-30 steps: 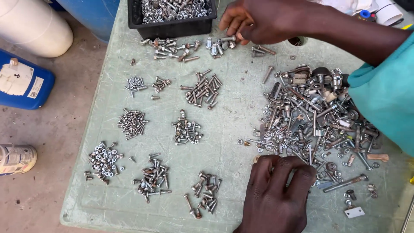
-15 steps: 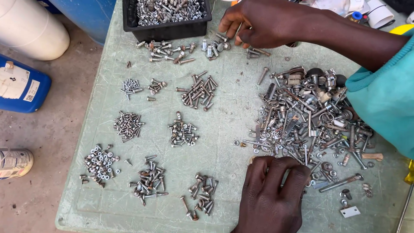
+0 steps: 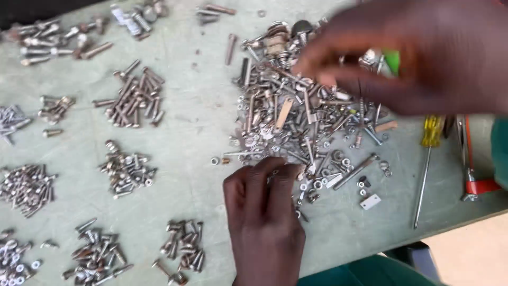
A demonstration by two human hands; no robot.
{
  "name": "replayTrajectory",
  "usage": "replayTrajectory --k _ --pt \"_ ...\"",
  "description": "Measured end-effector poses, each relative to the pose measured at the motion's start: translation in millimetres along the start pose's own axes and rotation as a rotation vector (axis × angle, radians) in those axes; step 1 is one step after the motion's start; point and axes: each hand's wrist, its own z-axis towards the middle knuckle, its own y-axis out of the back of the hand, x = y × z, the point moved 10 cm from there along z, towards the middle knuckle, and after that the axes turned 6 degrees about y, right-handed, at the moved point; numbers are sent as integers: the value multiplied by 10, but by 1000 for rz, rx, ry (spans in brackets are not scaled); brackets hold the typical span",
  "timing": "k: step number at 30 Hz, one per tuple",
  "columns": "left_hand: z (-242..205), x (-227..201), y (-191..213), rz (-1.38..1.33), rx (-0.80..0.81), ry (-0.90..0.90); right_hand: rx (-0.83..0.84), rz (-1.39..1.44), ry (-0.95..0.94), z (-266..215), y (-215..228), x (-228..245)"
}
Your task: Sorting a mixed collection of screws, nuts, and bolts into organized piles on a workbench.
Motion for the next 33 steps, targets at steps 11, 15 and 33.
replayTrajectory --k 11,15,33 --pt "-8 -142 -115 -25 69 -58 -198 -127 104 -402 -262 61" --pt "-65 -110 -121 -7 37 -63 -61 -294 19 224 -166 52" --pt "-315 17 -203 26 -108 17 -175 -921 634 1824 -1133 -168"
